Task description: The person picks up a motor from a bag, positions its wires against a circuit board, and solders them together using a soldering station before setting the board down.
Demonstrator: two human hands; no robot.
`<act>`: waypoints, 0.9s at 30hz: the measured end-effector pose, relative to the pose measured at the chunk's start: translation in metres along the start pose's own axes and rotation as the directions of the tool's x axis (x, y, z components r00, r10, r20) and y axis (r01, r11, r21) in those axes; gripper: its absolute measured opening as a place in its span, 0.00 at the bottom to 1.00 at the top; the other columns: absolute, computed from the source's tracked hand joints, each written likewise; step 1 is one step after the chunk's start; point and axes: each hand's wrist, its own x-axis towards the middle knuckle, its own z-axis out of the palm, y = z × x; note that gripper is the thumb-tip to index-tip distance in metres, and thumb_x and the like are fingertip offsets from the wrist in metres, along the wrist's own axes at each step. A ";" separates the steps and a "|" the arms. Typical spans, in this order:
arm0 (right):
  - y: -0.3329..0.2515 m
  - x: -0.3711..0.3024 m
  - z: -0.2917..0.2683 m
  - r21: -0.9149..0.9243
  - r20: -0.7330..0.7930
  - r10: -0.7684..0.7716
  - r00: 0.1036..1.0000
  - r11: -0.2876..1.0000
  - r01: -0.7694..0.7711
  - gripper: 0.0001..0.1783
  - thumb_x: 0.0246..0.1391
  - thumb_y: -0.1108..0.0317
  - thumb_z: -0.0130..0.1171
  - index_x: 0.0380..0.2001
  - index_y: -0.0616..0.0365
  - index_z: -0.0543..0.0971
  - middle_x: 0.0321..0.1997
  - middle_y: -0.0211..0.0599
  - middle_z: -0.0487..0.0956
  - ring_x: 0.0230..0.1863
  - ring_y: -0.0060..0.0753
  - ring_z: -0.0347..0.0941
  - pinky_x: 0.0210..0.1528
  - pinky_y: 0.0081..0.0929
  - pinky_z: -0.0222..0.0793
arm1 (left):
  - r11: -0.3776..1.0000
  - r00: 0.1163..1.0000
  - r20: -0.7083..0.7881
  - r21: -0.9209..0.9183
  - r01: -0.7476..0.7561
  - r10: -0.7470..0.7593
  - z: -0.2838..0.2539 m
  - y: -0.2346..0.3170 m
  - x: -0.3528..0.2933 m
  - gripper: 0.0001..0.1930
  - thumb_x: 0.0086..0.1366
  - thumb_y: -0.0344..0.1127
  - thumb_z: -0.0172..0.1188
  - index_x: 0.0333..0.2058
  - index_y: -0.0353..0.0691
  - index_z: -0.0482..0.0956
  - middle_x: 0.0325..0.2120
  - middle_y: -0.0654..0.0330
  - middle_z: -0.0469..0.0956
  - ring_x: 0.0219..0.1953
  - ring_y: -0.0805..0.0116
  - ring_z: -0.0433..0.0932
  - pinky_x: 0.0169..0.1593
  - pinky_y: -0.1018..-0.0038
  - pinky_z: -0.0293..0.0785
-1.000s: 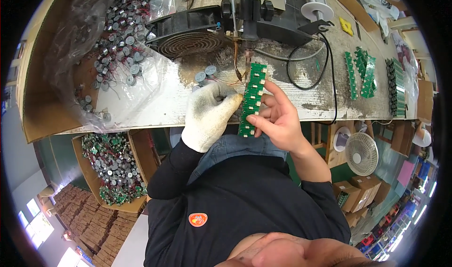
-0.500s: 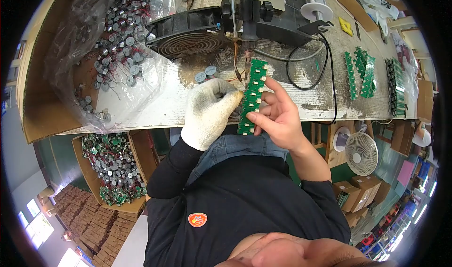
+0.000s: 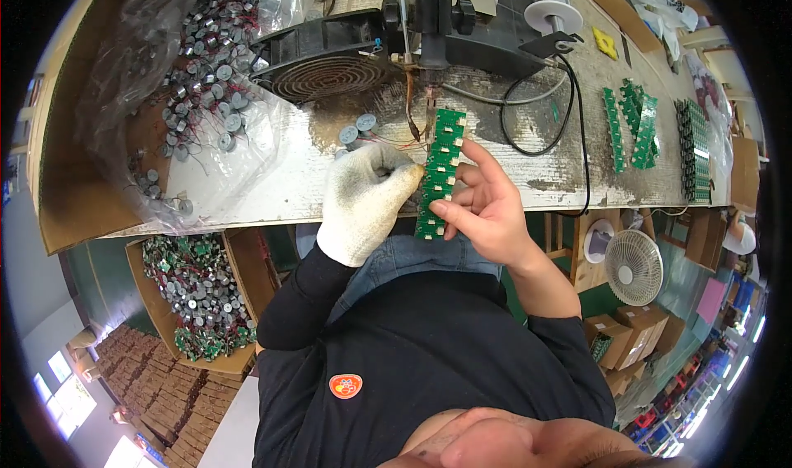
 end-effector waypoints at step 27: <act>-0.002 0.001 0.002 -0.002 0.011 -0.002 1.000 1.000 0.002 0.41 0.52 0.83 0.58 0.66 0.60 0.51 0.46 0.44 0.74 0.30 0.22 0.75 0.25 0.17 0.74 | 0.996 0.999 -0.011 -0.078 0.052 -0.053 0.000 0.005 0.001 0.08 0.59 0.31 0.60 0.28 0.30 0.79 0.21 0.63 0.77 0.25 0.81 0.71 0.28 0.80 0.66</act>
